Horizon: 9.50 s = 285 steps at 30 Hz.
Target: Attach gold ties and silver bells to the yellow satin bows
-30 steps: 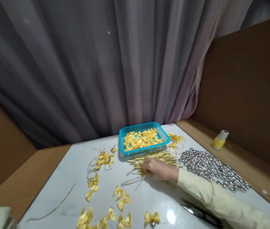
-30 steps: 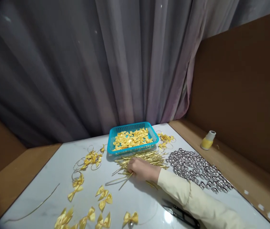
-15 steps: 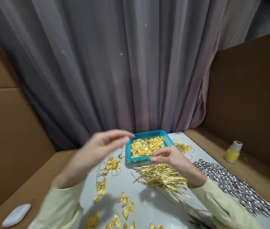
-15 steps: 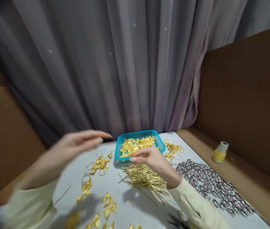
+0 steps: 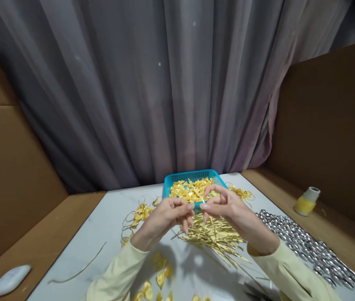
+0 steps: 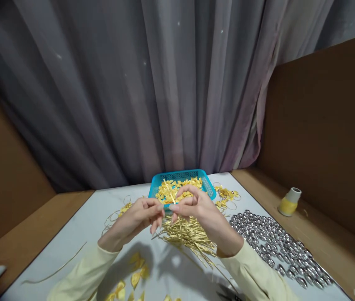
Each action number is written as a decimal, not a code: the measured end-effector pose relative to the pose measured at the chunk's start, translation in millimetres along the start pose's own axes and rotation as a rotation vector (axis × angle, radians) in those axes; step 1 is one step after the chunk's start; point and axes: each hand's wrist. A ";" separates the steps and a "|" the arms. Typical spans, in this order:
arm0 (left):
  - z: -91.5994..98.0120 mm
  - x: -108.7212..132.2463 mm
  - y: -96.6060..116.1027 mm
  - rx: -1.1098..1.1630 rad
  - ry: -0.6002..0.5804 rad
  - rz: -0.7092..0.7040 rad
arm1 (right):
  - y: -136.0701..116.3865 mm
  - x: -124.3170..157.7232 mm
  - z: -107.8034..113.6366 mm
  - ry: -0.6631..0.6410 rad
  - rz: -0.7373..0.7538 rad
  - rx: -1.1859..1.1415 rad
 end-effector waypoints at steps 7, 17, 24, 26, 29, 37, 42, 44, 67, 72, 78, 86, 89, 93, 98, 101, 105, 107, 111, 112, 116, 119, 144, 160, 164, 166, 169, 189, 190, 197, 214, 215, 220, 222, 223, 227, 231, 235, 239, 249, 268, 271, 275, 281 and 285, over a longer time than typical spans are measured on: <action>-1.4 -14.7 -24.5 0.253 -0.008 -0.048 | 8.6 -2.6 3.9 -0.180 -0.081 -0.180; -0.6 -9.7 -25.4 0.362 -0.067 -0.095 | 19.3 -9.5 6.6 -0.372 -0.141 -0.284; -4.7 -7.4 -20.8 0.379 -0.072 -0.090 | 23.3 -9.0 7.8 -0.400 -0.122 -0.333; -4.9 -6.9 -19.8 0.389 -0.059 -0.091 | 21.2 -7.4 7.3 -0.429 -0.102 -0.341; -5.0 -6.1 -17.6 0.406 -0.036 -0.099 | 15.7 -4.1 8.6 -0.526 -0.048 -0.322; -7.7 0.7 -14.3 0.417 -0.152 -0.082 | 12.4 0.4 14.9 -0.321 0.035 -0.197; -8.6 5.3 -16.3 0.371 -0.310 -0.008 | 15.5 -0.4 11.3 -0.277 0.083 -0.219; -8.0 6.5 -15.2 0.336 -0.331 0.010 | 14.8 0.2 9.9 -0.263 0.102 -0.213; -11.4 23.4 18.7 -0.271 -0.329 0.098 | -6.1 15.2 -3.6 -0.195 -0.112 -0.241; -6.7 22.9 23.0 -0.437 -0.297 0.109 | -9.8 19.6 -4.7 -0.115 -0.126 -0.009; -1.2 21.3 30.5 -0.599 -0.365 0.185 | -9.9 20.3 -7.9 -0.204 -0.172 0.209; 4.7 18.8 23.5 -0.756 -0.534 0.250 | -10.3 20.6 -12.5 -0.335 -0.091 0.682; 5.3 18.0 20.6 -0.839 -0.579 0.247 | -7.2 21.4 -12.5 -0.368 -0.004 0.874; 4.2 16.4 18.6 -0.941 -0.624 0.244 | 0.4 21.1 -11.6 -0.425 0.048 0.984; 4.7 15.3 17.2 -0.978 -0.641 0.241 | 6.7 17.0 -9.6 -0.469 0.049 0.982; 6.3 14.7 16.7 -0.986 -0.615 0.236 | 8.2 15.0 -8.3 -0.466 0.034 0.959; 7.5 14.2 16.8 -0.985 -0.607 0.243 | 8.8 16.0 -7.8 -0.468 0.035 0.948; 7.2 14.4 17.4 -0.991 -0.622 0.243 | 8.9 16.8 -7.9 -0.470 0.032 0.958; 4.7 15.5 19.0 -1.036 -0.651 0.197 | 9.8 17.4 -7.5 -0.475 0.025 0.973; 4.0 15.7 19.0 -1.047 -0.649 0.190 | 10.1 17.4 -7.3 -0.480 0.028 0.975; 2.2 15.6 16.8 -1.046 -0.604 0.188 | 10.3 16.9 -6.2 -0.492 0.030 0.965; 1.3 14.6 14.8 -1.013 -0.566 0.180 | 9.9 15.9 -5.5 -0.478 0.026 0.970; 1.6 17.2 19.2 -0.831 -0.312 0.233 | 6.3 10.2 5.4 -0.478 -0.134 0.799; -8.9 16.1 18.2 -0.999 -0.394 0.163 | 6.2 11.9 3.8 -0.515 -0.125 0.849; -9.8 18.5 19.7 -1.012 -0.386 0.164 | 5.3 10.7 4.8 -0.516 -0.148 0.839; -9.6 18.8 19.3 -0.991 -0.390 0.170 | 3.7 10.1 5.2 -0.516 -0.161 0.832; -8.8 17.9 18.1 -0.997 -0.387 0.157 | 0.8 9.7 5.5 -0.524 -0.174 0.823; -5.5 17.9 13.5 -0.952 -0.408 0.184 | 0.9 8.9 6.2 -0.640 -0.126 0.837; -6.3 18.4 14.1 -0.961 -0.405 0.185 | 1.2 8.9 6.2 -0.642 -0.123 0.841; -13.0 17.2 20.8 -0.977 -0.385 0.205 | -1.7 10.7 6.2 -0.593 -0.146 0.835; -12.3 18.8 14.8 -0.907 -0.369 0.200 | -7.2 11.3 5.0 -0.550 -0.217 0.834; -12.1 18.4 14.7 -0.898 -0.377 0.203 | -7.5 11.5 4.9 -0.548 -0.218 0.831; -11.1 17.0 13.8 -0.841 -0.402 0.199 | -8.4 11.5 4.6 -0.538 -0.220 0.818; -10.7 17.1 13.7 -0.795 -0.393 0.220 | -8.4 10.7 4.5 -0.533 -0.219 0.823; -10.3 17.0 13.7 -0.771 -0.382 0.234 | -8.5 10.3 4.6 -0.529 -0.217 0.824; -7.4 15.7 14.2 -0.669 -0.305 0.288 | -10.6 11.1 5.4 -0.498 -0.134 0.841; -4.1 12.3 15.6 -0.575 -0.231 0.292 | -14.2 21.1 4.3 -0.258 0.049 1.052; -2.9 8.7 16.2 -0.469 -0.173 0.289 | -10.1 36.0 -1.7 -0.072 0.259 1.260; -0.2 6.9 13.7 -0.360 -0.232 0.302 | 0.7 44.0 -9.9 0.066 0.434 1.461; 3.8 5.7 6.5 -0.242 -0.285 0.293 | 6.8 43.2 -17.6 0.174 0.802 1.689; 1.5 -0.1 2.3 0.107 -0.334 0.466 | 14.1 52.0 -1.6 0.068 1.009 1.661; 0.3 0.1 2.2 0.094 -0.328 0.474 | 15.7 52.3 -3.0 0.097 0.972 1.620; -0.7 0.1 1.1 0.089 -0.336 0.477 | 17.3 53.6 -4.1 0.141 0.927 1.547; -1.0 -1.1 -1.3 0.081 -0.371 0.486 | 15.6 57.7 -1.6 0.084 0.951 1.584; -1.5 -2.1 -6.3 0.037 -0.381 0.468 | 11.7 61.6 -1.7 0.048 0.974 1.678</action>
Point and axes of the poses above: each hand's wrist, its own x-axis away from the middle knuckle, its own z-axis out of the back of the hand, y = z × x, and after that the axes turned 11 degrees about x, right-handed
